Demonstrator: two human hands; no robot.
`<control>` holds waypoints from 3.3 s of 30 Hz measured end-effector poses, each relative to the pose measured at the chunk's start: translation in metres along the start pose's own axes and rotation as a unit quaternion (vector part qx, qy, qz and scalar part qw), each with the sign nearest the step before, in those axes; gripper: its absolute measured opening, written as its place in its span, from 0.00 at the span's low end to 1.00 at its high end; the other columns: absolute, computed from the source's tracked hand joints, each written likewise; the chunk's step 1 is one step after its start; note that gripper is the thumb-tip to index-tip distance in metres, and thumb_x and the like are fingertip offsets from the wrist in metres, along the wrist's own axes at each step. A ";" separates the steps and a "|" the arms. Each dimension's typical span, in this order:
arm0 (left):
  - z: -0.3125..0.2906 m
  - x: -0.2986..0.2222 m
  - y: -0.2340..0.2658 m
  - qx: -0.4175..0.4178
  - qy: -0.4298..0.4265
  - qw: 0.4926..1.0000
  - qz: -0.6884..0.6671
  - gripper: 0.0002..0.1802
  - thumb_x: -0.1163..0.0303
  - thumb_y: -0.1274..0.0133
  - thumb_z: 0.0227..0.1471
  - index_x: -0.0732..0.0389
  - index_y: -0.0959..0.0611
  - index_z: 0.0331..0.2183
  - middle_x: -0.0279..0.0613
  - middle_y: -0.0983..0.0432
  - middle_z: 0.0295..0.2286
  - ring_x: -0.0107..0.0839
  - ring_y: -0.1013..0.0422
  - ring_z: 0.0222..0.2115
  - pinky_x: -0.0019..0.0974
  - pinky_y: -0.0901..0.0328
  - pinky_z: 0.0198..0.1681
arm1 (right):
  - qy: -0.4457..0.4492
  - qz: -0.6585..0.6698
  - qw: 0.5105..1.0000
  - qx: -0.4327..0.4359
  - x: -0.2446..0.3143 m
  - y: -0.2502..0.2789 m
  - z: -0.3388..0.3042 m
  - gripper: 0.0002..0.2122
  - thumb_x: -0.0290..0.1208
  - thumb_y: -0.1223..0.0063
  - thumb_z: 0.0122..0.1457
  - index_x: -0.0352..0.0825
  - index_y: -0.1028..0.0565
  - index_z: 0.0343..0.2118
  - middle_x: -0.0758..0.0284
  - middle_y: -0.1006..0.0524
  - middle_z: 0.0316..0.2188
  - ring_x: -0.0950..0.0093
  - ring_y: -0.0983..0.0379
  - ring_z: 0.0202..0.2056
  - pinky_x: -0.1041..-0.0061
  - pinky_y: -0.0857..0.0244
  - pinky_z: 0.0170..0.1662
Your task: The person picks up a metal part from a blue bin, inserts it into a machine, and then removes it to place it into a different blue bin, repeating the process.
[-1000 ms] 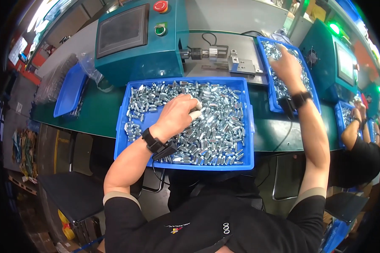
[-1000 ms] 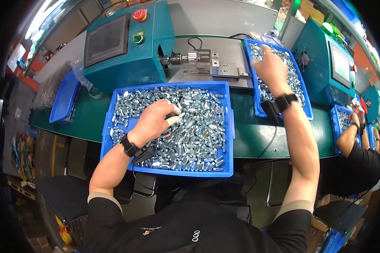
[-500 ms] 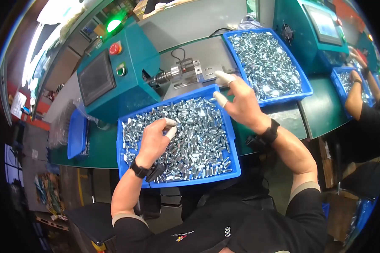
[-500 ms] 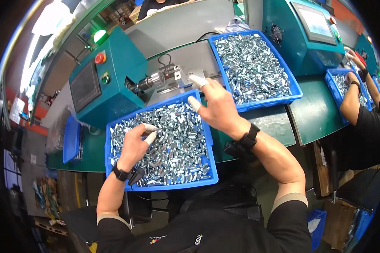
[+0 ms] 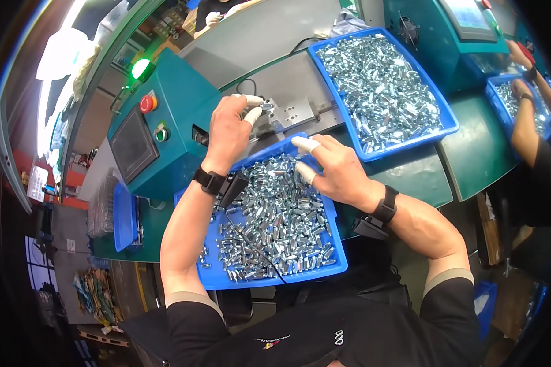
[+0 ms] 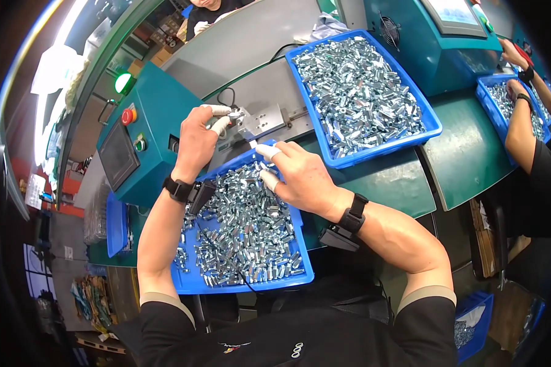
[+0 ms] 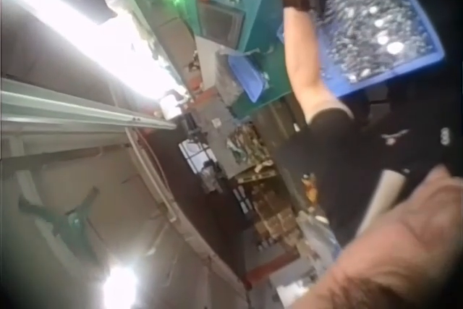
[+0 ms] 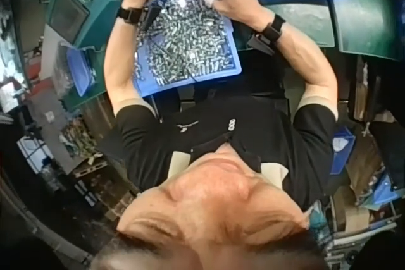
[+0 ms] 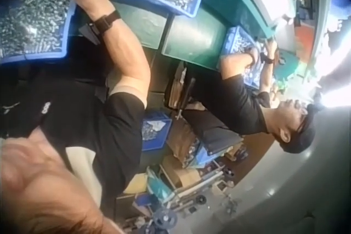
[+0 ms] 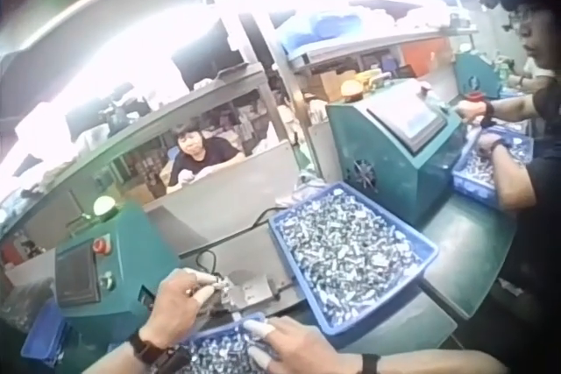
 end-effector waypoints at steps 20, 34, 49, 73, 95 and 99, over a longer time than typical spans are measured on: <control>0.002 0.022 -0.020 0.014 0.066 0.997 -0.024 0.10 0.73 0.34 0.59 0.58 0.09 0.44 0.43 0.17 0.39 0.33 0.23 0.35 0.34 0.28 0.35 | -0.008 -0.001 1.000 0.010 -0.001 0.002 0.000 0.23 0.27 0.30 0.58 0.34 0.22 0.56 0.61 0.20 0.40 0.60 0.22 0.40 0.63 0.25 0.41; 0.001 0.023 -0.024 0.020 0.053 0.998 -0.025 0.10 0.73 0.35 0.59 0.59 0.09 0.44 0.44 0.16 0.39 0.34 0.21 0.35 0.36 0.27 0.38 | -0.020 -0.003 0.999 0.033 -0.001 0.002 0.000 0.22 0.28 0.31 0.58 0.33 0.23 0.55 0.60 0.19 0.44 0.59 0.21 0.44 0.61 0.23 0.44; -0.006 0.009 -0.028 0.003 -0.074 0.989 0.125 0.10 0.77 0.35 0.51 0.60 0.12 0.39 0.43 0.19 0.33 0.48 0.25 0.43 0.49 0.32 0.50 | 0.001 0.005 1.000 0.011 -0.004 0.000 -0.001 0.23 0.27 0.30 0.59 0.34 0.23 0.57 0.61 0.20 0.39 0.60 0.21 0.39 0.63 0.26 0.42; -0.153 -0.027 0.079 0.025 0.048 0.998 0.027 0.18 0.78 0.31 0.52 0.62 0.11 0.46 0.46 0.14 0.41 0.49 0.21 0.46 0.45 0.28 0.52 | -0.182 0.196 0.955 0.123 -0.043 -0.059 0.051 0.35 0.28 0.41 0.66 0.33 0.39 0.75 0.56 0.20 0.62 0.73 0.20 0.51 0.69 0.27 0.57; -0.179 -0.008 0.064 0.055 0.149 0.985 -0.063 0.17 0.80 0.33 0.53 0.64 0.11 0.47 0.45 0.13 0.39 0.43 0.20 0.44 0.41 0.27 0.49 | -0.194 0.229 0.939 0.167 -0.046 -0.070 0.047 0.35 0.28 0.40 0.67 0.32 0.41 0.75 0.52 0.24 0.65 0.64 0.25 0.64 0.65 0.29 0.63; -0.180 -0.006 0.063 0.059 0.152 0.984 -0.066 0.17 0.80 0.33 0.53 0.64 0.11 0.47 0.44 0.13 0.39 0.43 0.21 0.44 0.42 0.27 0.50 | -0.186 0.217 0.944 0.166 -0.045 -0.070 0.048 0.35 0.28 0.40 0.67 0.32 0.40 0.75 0.52 0.24 0.65 0.64 0.24 0.64 0.65 0.28 0.62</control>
Point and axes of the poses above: each hand's wrist, its own z-axis towards the middle knuckle, its own y-axis out of the back of the hand, x = y × z, the point moved 6 cm from there along z, towards the middle knuckle
